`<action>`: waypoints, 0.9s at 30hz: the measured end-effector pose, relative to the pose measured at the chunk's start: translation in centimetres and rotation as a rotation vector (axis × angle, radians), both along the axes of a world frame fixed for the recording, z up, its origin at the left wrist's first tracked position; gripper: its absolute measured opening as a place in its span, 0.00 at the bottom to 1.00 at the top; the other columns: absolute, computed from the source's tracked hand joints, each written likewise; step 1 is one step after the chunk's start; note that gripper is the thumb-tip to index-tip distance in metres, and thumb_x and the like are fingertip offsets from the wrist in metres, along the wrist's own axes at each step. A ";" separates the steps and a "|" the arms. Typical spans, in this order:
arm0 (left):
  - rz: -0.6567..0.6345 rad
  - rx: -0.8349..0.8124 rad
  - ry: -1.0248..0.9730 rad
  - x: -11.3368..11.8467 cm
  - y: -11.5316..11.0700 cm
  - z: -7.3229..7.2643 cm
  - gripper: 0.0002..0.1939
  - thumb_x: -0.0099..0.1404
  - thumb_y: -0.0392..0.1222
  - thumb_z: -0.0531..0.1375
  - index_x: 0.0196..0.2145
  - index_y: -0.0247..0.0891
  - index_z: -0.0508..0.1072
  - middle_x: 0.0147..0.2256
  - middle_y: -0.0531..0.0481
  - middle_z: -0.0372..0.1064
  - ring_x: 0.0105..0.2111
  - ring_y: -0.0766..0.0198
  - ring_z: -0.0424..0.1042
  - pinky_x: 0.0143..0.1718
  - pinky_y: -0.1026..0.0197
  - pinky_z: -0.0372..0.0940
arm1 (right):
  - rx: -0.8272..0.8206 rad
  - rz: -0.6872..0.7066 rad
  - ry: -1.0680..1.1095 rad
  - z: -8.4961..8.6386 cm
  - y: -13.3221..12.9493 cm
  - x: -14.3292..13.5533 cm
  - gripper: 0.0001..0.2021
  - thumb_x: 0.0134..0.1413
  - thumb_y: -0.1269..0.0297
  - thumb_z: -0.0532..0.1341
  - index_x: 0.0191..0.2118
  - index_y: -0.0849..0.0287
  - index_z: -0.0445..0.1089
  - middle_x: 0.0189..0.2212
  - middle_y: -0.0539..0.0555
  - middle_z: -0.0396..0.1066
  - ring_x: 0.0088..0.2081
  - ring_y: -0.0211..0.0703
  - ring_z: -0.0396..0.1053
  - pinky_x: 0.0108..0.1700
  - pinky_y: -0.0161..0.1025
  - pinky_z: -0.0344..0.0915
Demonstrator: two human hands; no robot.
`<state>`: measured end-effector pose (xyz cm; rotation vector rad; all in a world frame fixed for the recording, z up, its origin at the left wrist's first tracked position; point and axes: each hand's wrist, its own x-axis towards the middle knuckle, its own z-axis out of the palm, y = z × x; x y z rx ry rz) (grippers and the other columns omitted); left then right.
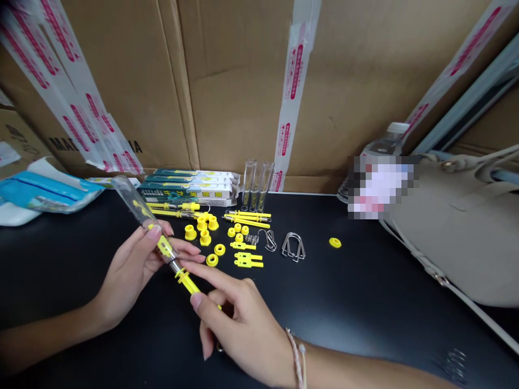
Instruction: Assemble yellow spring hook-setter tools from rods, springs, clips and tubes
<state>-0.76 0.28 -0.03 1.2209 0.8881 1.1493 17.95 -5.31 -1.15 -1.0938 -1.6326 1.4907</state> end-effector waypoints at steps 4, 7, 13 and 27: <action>0.007 0.036 -0.001 -0.4 0.4 0.1 0.15 0.71 0.55 0.56 0.40 0.41 0.63 0.32 0.49 0.79 0.33 0.53 0.80 0.40 0.52 0.72 | -0.050 -0.020 0.050 -0.3 -0.2 0.1 0.24 0.68 0.53 0.54 0.65 0.57 0.63 0.13 0.42 0.62 0.15 0.30 0.51 0.22 0.28 0.54; 0.044 0.086 0.004 -1.1 1.1 0.1 0.12 0.71 0.52 0.56 0.38 0.40 0.64 0.30 0.50 0.78 0.31 0.56 0.79 0.39 0.55 0.71 | -0.067 -0.044 0.090 -0.3 -0.4 0.2 0.26 0.67 0.52 0.55 0.63 0.63 0.65 0.12 0.40 0.58 0.14 0.30 0.50 0.21 0.29 0.50; 0.202 0.182 -0.057 -2.6 3.5 1.1 0.09 0.68 0.47 0.61 0.37 0.38 0.70 0.32 0.50 0.74 0.34 0.60 0.74 0.29 0.64 0.69 | -0.110 -0.053 0.096 0.1 -0.3 0.4 0.26 0.65 0.55 0.55 0.61 0.66 0.67 0.12 0.41 0.57 0.14 0.30 0.50 0.21 0.30 0.48; -0.027 0.593 0.496 2.2 6.4 4.0 0.15 0.65 0.45 0.64 0.46 0.40 0.67 0.41 0.48 0.77 0.44 0.57 0.77 0.44 0.57 0.70 | -0.022 0.073 -0.097 1.0 -0.3 0.1 0.21 0.62 0.62 0.55 0.58 0.58 0.72 0.13 0.41 0.57 0.16 0.31 0.54 0.26 0.31 0.58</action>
